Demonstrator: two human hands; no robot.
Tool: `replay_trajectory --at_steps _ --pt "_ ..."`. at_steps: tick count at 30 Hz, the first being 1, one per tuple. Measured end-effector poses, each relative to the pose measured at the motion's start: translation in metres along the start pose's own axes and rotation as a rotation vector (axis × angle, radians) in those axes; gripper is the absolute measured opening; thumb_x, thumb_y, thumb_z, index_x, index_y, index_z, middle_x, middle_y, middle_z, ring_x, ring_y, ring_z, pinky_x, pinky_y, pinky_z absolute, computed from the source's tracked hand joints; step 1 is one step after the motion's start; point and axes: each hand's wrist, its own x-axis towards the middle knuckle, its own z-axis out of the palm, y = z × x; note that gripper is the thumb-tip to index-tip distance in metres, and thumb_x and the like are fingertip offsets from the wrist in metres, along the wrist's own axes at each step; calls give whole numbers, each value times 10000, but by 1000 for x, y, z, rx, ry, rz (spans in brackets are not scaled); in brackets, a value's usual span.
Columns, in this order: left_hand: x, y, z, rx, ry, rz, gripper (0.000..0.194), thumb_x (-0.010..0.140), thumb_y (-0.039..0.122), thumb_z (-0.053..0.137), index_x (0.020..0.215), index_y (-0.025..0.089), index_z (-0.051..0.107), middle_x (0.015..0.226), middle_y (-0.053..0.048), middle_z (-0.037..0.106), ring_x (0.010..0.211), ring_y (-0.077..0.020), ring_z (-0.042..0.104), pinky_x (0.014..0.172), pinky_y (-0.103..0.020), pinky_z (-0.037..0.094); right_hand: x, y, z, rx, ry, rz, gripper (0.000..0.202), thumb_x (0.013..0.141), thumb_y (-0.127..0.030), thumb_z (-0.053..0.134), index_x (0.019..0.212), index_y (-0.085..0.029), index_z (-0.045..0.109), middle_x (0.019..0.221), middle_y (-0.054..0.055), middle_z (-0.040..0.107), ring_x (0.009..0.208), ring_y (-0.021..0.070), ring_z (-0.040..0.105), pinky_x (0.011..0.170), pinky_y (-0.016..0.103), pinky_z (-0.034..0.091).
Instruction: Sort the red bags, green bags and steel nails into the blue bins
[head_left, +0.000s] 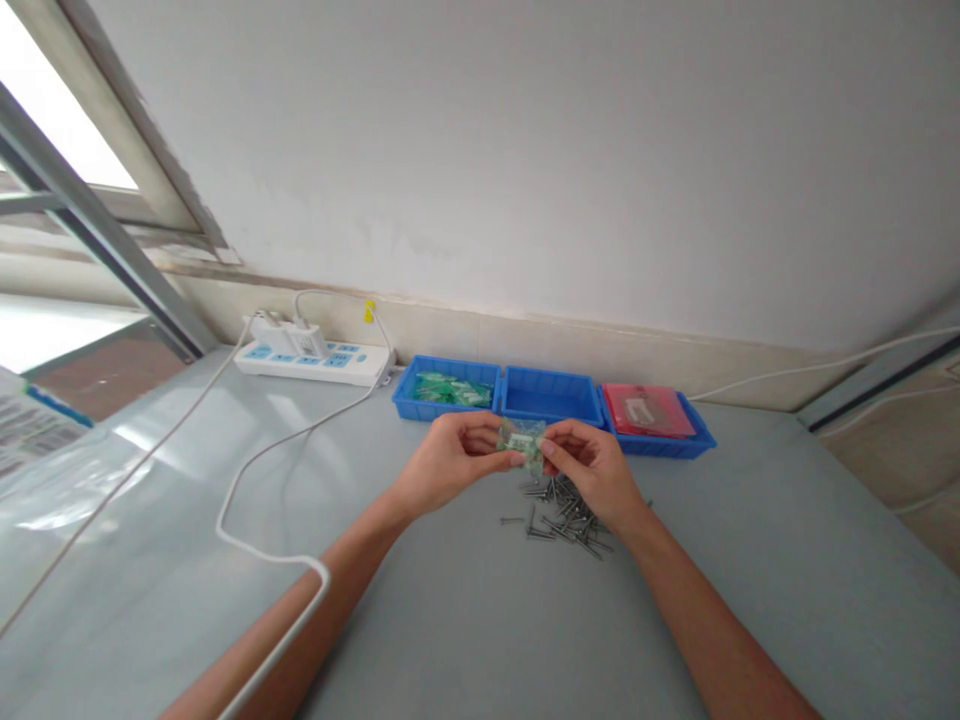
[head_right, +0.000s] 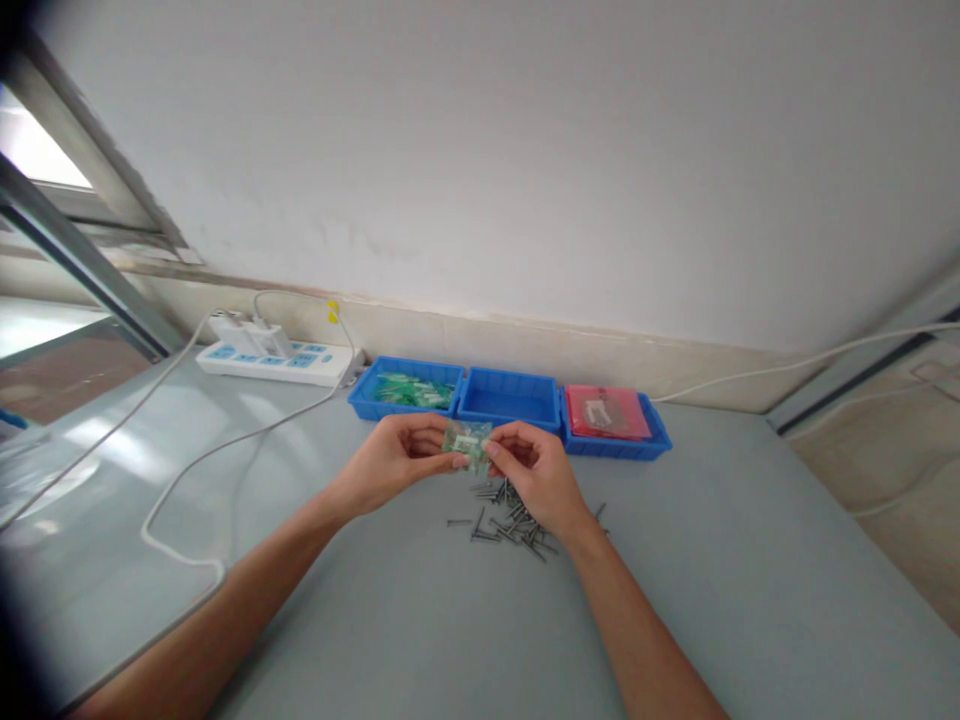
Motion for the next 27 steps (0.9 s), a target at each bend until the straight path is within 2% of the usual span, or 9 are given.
replay_trajectory --at_steps 3,8,10,16,20,23,25,27 --pt "-1 2 -2 -28 -55 -47 381 737 475 843 842 138 697 763 -67 772 706 -180 740 689 -283 618 0 -1 -1 24 32 -2 331 780 -519 775 804 -206 671 651 -7 658 565 149 631 566 278 549" --pt "-2 6 -7 -55 -113 -86 417 733 517 841 791 136 682 735 -70 767 664 -172 737 632 -266 612 1 0 -3 68 35 25 310 776 -497 793 832 -208 697 675 -5 675 565 142 622 564 271 533" --pt "0 6 -10 -98 -53 -78 448 720 544 842 786 136 670 726 -63 763 651 -161 731 622 -249 605 2 1 -4 64 30 30 314 799 -502 776 880 -207 708 712 9 704 582 144 632 571 272 528" --pt "8 2 -24 -271 342 -56 484 645 514 902 811 132 656 735 -46 763 626 -124 711 606 -191 573 3 5 -5 54 36 54 351 801 -530 768 891 -195 711 738 32 734 587 142 629 567 267 499" --pt "10 2 -28 -384 462 -85 425 736 474 862 871 117 676 765 -71 767 653 -128 727 646 -190 579 4 7 -5 37 27 83 365 792 -545 769 887 -197 712 735 33 735 588 146 630 575 275 494" --pt "10 5 -27 -451 516 -106 422 844 485 765 1026 111 692 842 -99 777 749 -154 752 717 -222 596 4 6 -5 35 23 96 383 785 -564 767 876 -196 713 735 37 736 587 149 628 565 277 483" --pt "9 8 -29 -344 522 -69 454 876 526 704 1081 121 690 860 -98 775 769 -176 751 696 -250 596 4 4 -5 33 23 104 396 774 -574 771 863 -193 713 734 39 735 587 150 626 558 275 476" --pt "6 9 -32 -26 503 14 419 904 542 637 994 140 713 777 -69 753 690 -181 722 627 -265 567 4 4 -5 29 22 107 401 773 -579 769 854 -191 714 733 40 734 587 148 624 556 273 473"
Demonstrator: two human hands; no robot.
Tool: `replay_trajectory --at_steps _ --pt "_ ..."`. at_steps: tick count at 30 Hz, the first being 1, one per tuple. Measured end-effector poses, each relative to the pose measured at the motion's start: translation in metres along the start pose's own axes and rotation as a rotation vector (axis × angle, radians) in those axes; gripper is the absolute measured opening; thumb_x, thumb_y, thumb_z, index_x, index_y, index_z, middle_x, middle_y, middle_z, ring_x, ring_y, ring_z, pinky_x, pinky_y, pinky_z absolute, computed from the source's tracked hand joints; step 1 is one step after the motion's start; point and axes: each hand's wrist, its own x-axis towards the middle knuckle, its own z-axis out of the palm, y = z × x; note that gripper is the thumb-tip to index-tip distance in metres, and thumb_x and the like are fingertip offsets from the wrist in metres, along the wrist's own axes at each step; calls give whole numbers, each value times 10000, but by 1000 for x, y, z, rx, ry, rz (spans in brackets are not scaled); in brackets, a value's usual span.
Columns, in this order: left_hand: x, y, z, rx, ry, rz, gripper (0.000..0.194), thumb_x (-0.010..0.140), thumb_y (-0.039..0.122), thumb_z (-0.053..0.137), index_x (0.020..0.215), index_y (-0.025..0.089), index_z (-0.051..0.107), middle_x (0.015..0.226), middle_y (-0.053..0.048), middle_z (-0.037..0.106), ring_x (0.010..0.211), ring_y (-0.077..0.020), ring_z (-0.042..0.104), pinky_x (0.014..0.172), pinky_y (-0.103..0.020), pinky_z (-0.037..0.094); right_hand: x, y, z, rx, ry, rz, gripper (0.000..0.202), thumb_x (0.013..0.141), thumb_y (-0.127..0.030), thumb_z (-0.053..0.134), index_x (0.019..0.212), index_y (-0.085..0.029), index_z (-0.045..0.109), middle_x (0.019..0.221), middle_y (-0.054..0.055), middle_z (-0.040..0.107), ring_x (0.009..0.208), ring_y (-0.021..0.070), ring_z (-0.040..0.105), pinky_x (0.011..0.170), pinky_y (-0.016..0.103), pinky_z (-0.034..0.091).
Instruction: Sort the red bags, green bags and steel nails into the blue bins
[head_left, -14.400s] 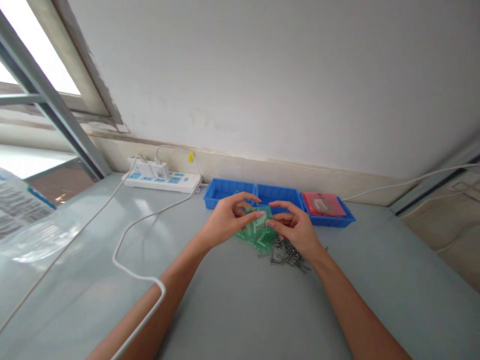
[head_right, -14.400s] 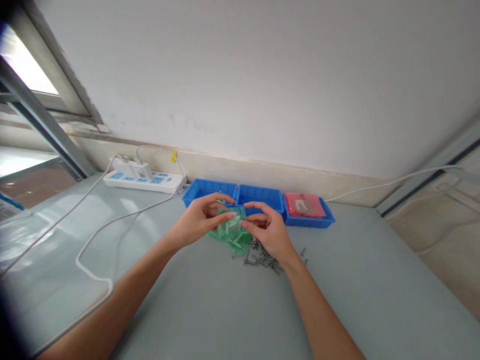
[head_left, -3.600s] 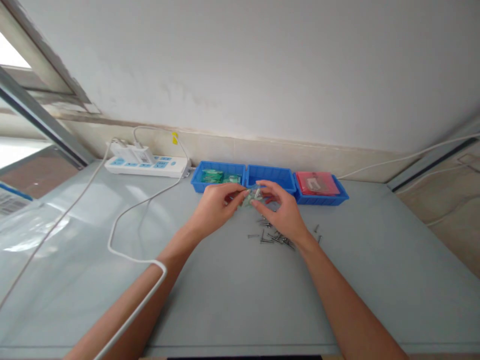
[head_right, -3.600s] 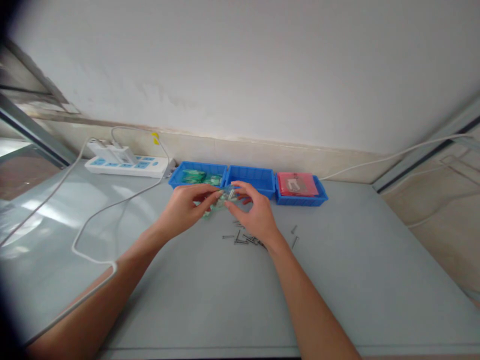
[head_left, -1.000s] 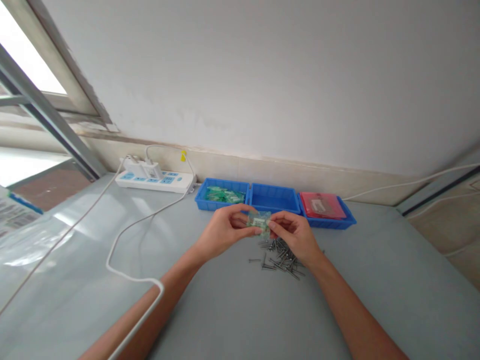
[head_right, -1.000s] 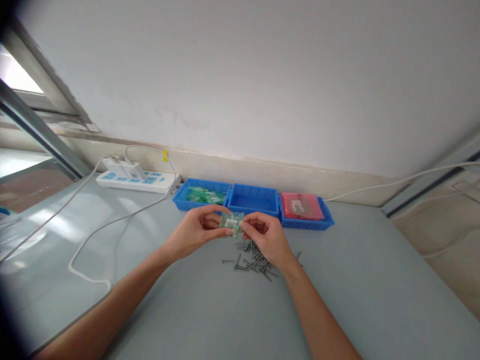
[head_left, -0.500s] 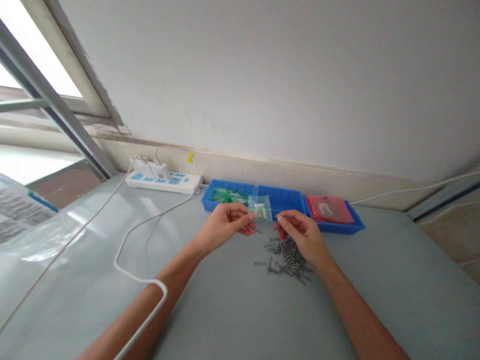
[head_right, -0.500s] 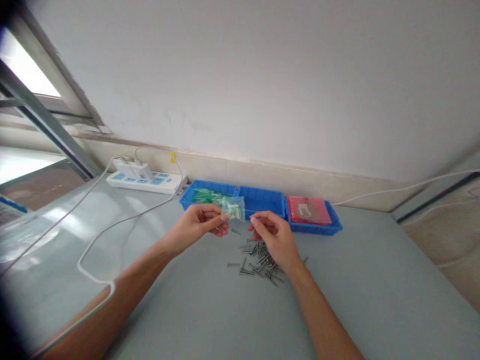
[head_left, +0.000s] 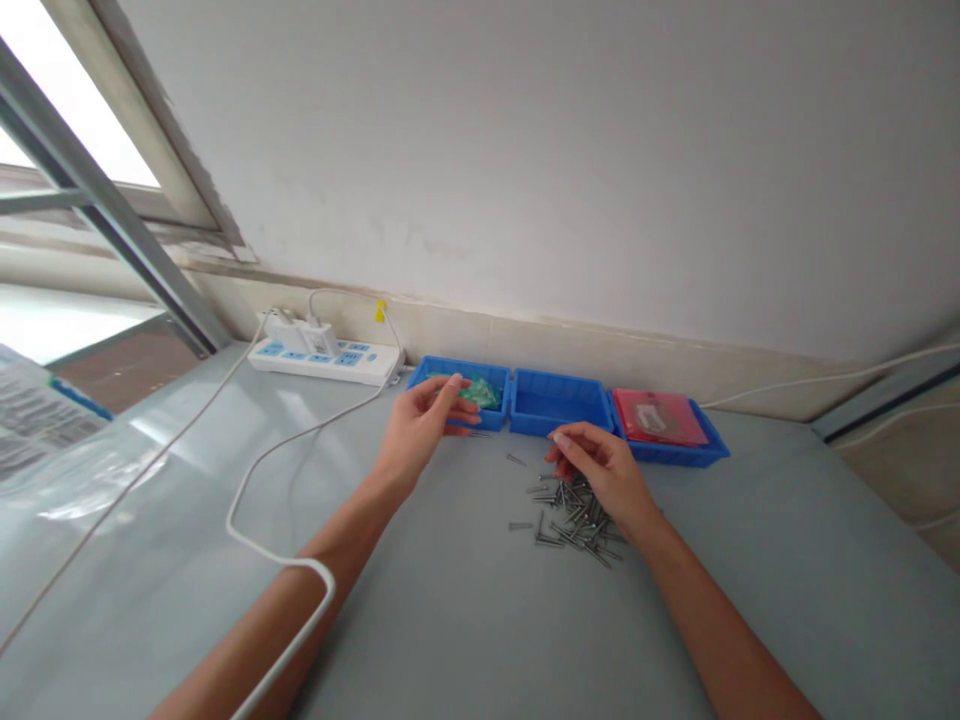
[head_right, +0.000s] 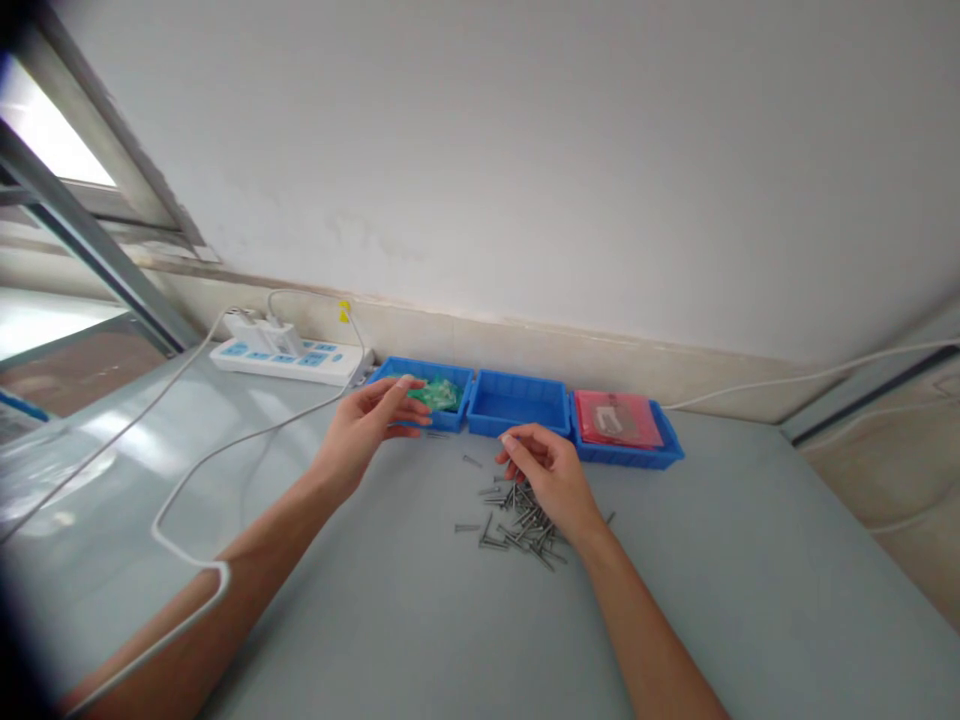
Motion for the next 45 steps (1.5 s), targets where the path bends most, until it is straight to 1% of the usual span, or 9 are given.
replay_trajectory --at_steps 3,5,8,11,19,24,30,38,45 --pt "-3 1 -8 677 -86 288 331 925 440 595 776 179 732 648 -36 697 610 -179 659 615 -283 504 0 0 -1 -1 -5 -1 404 779 -584 762 855 -189 718 738 40 734 587 146 621 554 272 472" --pt "-5 0 -10 1047 -182 368 262 915 352 602 759 208 756 664 -40 710 651 -211 672 641 -306 484 1 1 -1 -2 -6 1 406 776 -586 763 852 -189 719 742 40 735 588 144 623 559 273 474" --pt "-7 -3 -10 1318 -316 330 188 898 273 610 932 251 794 766 -65 756 745 -284 716 653 -339 482 0 0 -1 -3 -4 2 409 773 -592 762 843 -191 720 739 38 736 589 143 625 566 273 476" --pt "-7 -7 -6 1414 -358 306 237 913 248 580 1044 264 777 866 -94 774 814 -328 734 668 -364 494 0 -1 0 7 -11 3 414 774 -599 758 848 -193 722 740 39 738 589 145 626 559 273 472" --pt "-10 -13 2 1390 -438 349 234 1018 252 442 1057 206 668 920 -106 760 826 -319 737 674 -356 492 1 0 -1 12 -21 -7 386 806 -579 738 861 -198 714 761 40 745 595 146 631 573 277 472" --pt "-13 -15 9 1082 -449 497 176 1033 235 441 1052 187 609 1038 -86 705 843 -226 703 715 -301 502 1 0 -1 -10 -13 -31 366 822 -561 729 868 -199 707 756 40 742 600 153 635 574 280 481" --pt "-19 -19 16 723 -468 686 149 1029 255 495 1017 206 634 953 -25 720 835 -157 679 772 -247 502 -2 -1 -1 -8 -81 -14 327 783 -499 784 922 -205 746 795 32 753 634 149 657 607 276 517" --pt "-27 -19 19 681 -426 669 126 1012 304 556 1002 201 629 852 4 708 746 -124 666 714 -213 496 -3 -3 0 59 -135 46 272 691 -421 866 834 -202 792 737 26 755 617 143 648 634 287 544" --pt "-29 -16 21 695 -354 808 132 1016 300 559 1014 199 643 876 -5 729 735 -117 670 710 -206 494 -2 -4 -2 114 -104 57 273 680 -430 872 825 -207 809 727 34 763 652 159 676 670 297 554"
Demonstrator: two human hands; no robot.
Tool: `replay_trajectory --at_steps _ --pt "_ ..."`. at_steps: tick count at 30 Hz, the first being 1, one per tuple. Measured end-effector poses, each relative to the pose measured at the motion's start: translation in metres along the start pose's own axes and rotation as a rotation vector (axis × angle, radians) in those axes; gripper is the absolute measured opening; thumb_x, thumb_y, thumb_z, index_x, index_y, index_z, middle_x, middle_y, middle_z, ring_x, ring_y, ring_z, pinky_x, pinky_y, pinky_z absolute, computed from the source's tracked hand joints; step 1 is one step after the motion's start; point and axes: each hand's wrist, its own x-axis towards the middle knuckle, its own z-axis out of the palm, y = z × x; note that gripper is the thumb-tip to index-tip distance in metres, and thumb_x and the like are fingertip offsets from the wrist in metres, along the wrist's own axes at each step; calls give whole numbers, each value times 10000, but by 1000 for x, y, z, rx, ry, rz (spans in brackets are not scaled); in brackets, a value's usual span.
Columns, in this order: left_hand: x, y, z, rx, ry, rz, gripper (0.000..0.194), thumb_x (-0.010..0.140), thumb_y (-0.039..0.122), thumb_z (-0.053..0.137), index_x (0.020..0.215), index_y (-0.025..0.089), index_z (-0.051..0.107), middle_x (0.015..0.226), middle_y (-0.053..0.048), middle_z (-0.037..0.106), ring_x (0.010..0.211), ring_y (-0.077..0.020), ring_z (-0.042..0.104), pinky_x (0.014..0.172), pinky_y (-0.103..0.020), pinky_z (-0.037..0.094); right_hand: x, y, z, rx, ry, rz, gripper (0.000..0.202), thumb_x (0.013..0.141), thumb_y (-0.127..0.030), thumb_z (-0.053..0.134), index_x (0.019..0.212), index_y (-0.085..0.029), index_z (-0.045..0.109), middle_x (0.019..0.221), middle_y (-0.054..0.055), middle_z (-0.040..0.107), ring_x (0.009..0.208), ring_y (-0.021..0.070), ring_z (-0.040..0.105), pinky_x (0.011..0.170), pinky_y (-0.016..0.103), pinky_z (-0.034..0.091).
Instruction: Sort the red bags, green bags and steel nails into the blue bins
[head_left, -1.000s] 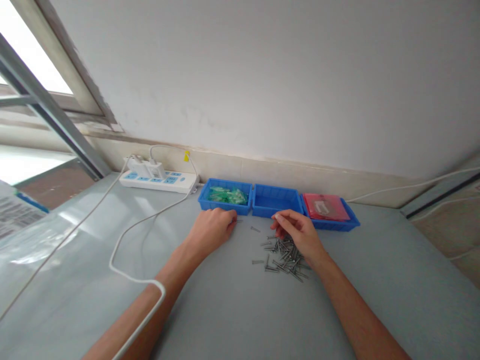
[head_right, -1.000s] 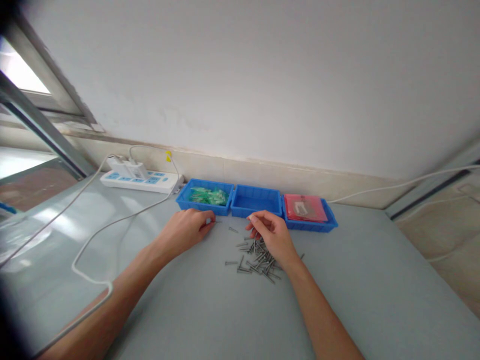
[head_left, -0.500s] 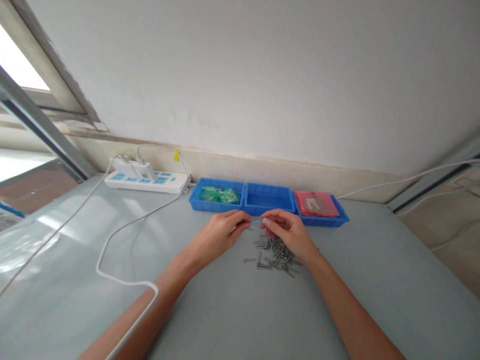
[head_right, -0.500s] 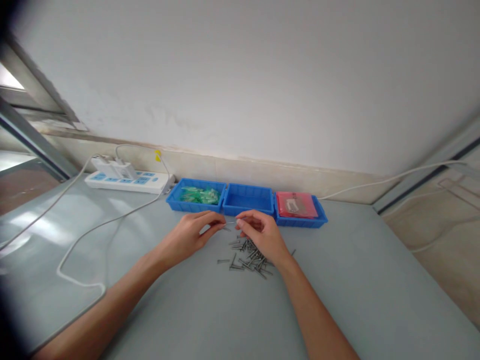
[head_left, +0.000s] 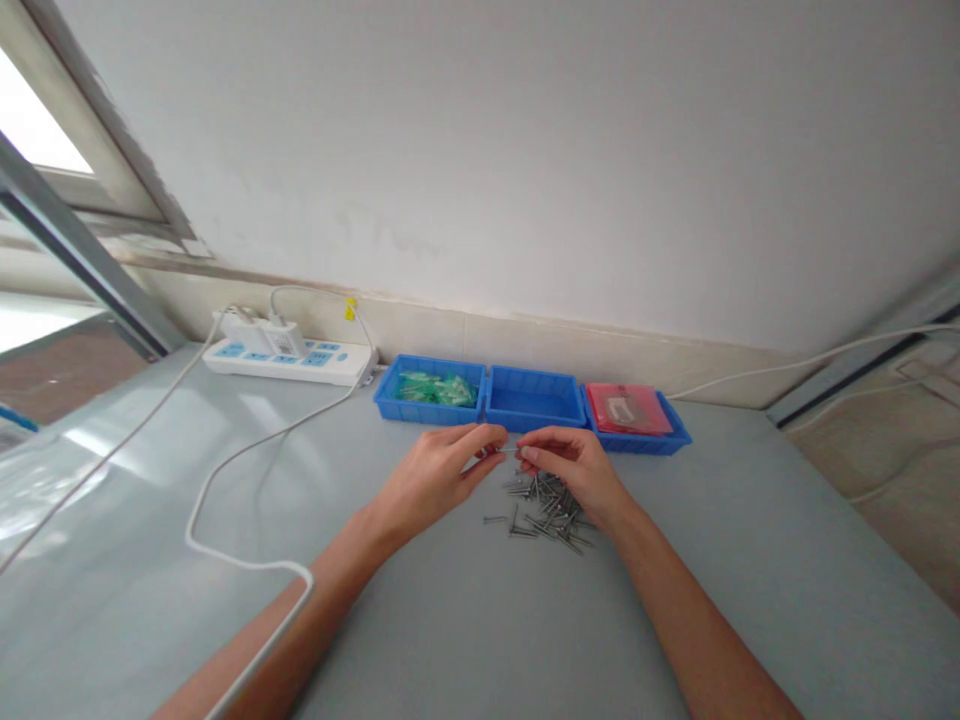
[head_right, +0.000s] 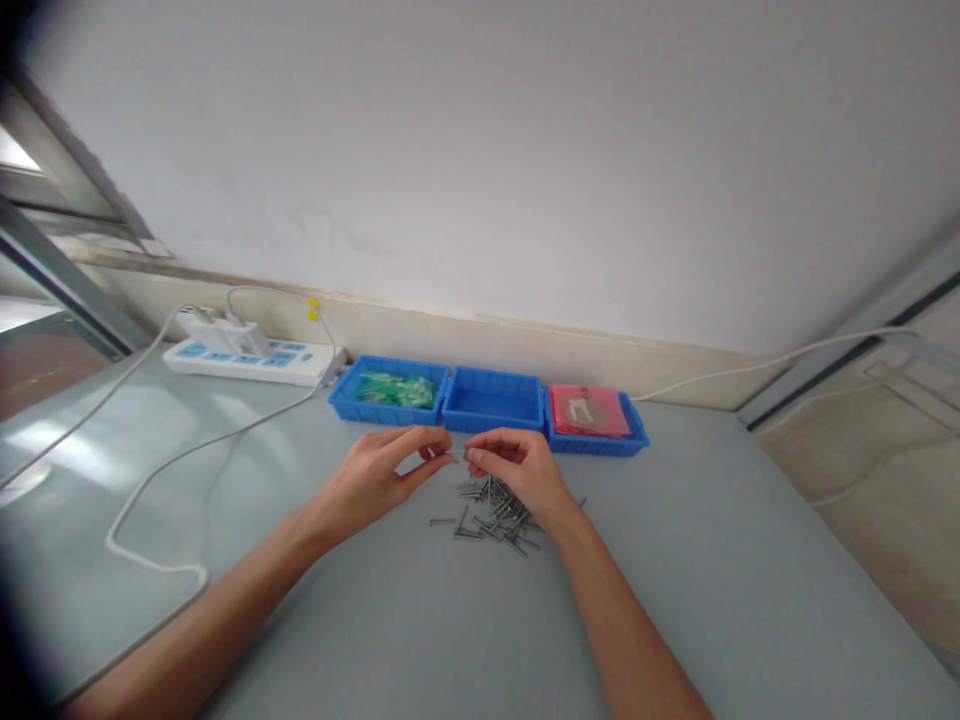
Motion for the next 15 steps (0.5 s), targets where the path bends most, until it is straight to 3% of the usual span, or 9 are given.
replay_trajectory --at_steps 6,15 --pt "1 1 -2 97 37 71 151 1025 303 549 1028 195 654 880 -14 747 745 -128 683 723 -224 500 -1 0 1 75 -26 7 244 707 -406 863 850 -215 815 738 35 763 678 154 679 695 289 545" --pt "1 -2 -1 101 29 66 157 1024 302 552 1063 198 664 880 -25 754 757 -134 704 728 -225 516 -4 -3 0 192 -85 71 212 714 -360 834 872 -219 821 830 49 785 743 178 693 723 308 553"
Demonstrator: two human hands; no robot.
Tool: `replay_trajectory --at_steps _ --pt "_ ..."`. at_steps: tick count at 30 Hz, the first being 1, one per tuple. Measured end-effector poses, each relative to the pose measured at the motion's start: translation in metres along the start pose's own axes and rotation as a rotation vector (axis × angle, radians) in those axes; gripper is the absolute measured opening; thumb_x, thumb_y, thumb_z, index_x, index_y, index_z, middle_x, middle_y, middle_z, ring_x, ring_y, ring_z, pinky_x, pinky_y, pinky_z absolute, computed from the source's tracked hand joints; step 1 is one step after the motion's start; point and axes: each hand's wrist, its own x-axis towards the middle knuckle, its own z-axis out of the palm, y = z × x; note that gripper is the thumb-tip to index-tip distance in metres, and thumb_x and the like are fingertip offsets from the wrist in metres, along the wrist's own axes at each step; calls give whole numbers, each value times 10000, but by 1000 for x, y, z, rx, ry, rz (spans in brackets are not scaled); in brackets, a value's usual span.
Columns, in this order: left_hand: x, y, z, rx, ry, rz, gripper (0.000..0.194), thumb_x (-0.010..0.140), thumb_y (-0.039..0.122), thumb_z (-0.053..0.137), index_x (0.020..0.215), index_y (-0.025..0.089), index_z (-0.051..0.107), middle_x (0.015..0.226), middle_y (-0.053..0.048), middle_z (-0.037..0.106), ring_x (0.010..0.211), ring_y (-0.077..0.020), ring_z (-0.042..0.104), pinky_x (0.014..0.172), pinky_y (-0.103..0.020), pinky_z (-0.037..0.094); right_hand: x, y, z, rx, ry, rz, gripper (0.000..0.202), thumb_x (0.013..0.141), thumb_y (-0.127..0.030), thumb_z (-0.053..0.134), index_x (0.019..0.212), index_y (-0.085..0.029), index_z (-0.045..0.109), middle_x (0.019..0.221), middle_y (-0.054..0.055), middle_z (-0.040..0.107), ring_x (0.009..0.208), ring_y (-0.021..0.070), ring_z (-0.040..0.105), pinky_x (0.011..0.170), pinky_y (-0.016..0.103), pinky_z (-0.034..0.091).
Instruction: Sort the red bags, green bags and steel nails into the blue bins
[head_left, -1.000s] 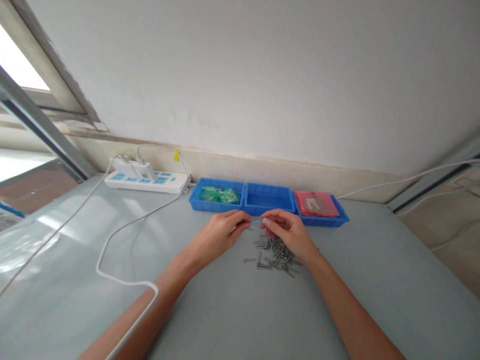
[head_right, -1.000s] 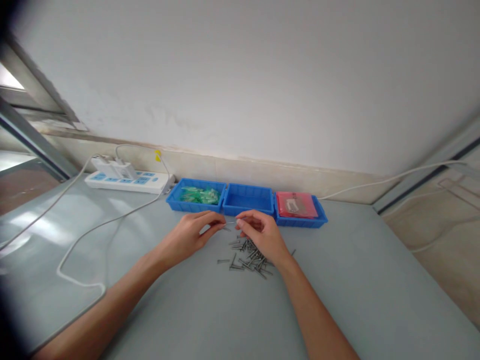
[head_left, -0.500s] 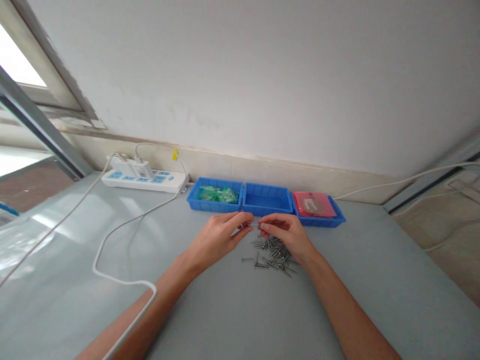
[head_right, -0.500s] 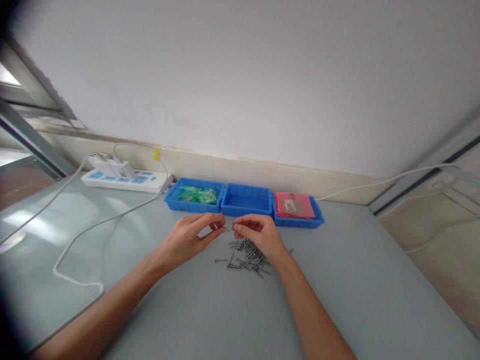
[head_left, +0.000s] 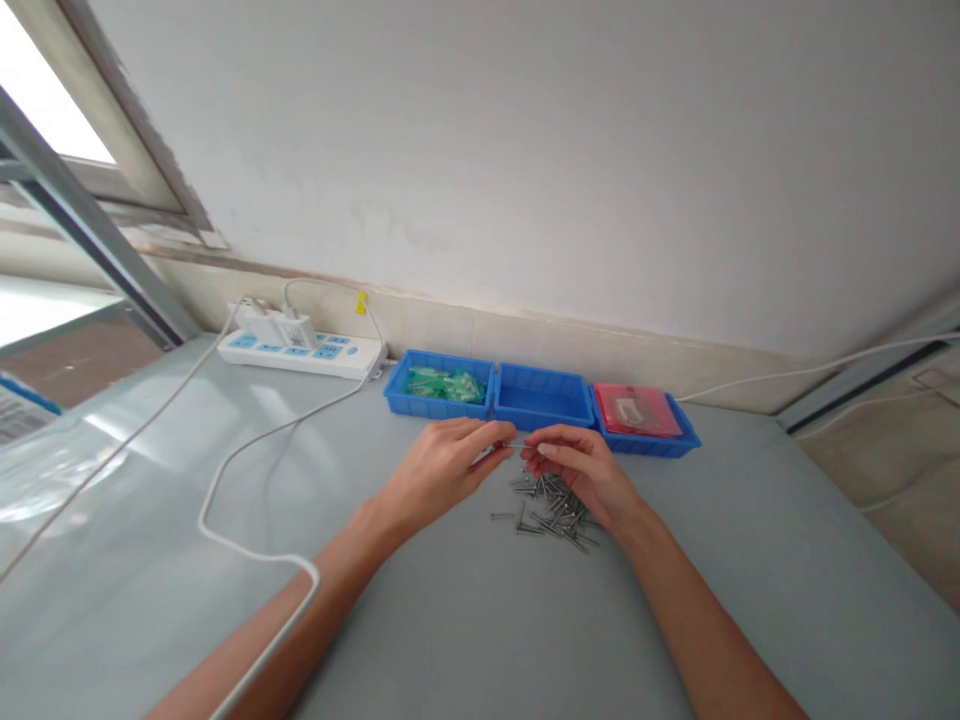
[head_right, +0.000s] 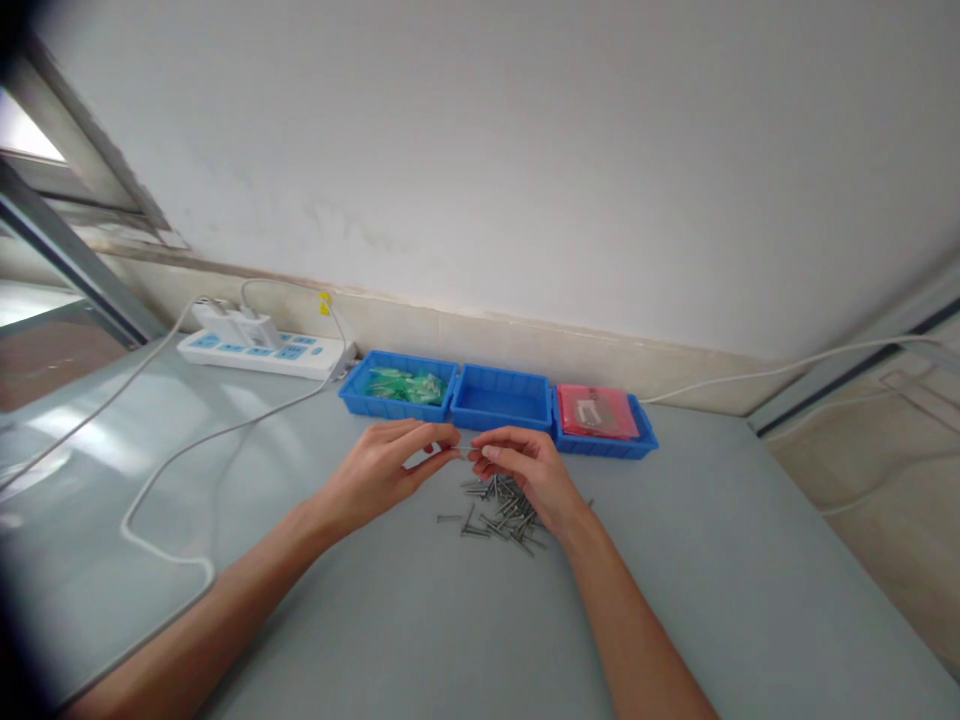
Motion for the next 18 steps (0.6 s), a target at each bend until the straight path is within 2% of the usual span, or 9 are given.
replay_trajectory --at_steps 6,10,15,18 --pt "0 -2 -1 -4 -31 -10 193 1012 323 563 1128 197 651 962 -41 747 835 -157 710 746 -251 533 2 1 -3 -25 143 -76 181 699 -341 812 835 -221 811 804 50 778 718 184 671 705 321 534" --pt "1 -6 -3 66 -98 -52 187 1015 287 528 1065 189 678 956 -48 735 827 -177 701 736 -274 532 4 0 -9 -36 246 -155 167 707 -273 762 861 -229 807 850 48 782 737 177 657 677 306 505" --pt "0 -13 -3 137 -277 -66 169 977 229 558 1014 178 714 994 -84 717 929 -227 681 817 -322 544 6 -2 -12 -68 327 -218 322 699 -219 708 1005 -251 800 1053 56 784 734 168 645 635 303 487" --pt "-2 -17 0 131 -320 -76 153 951 207 590 1000 178 732 1003 -99 707 965 -246 662 840 -342 545 5 -5 -11 -81 338 -220 405 689 -215 698 1084 -256 779 1188 70 755 745 179 653 615 311 491"
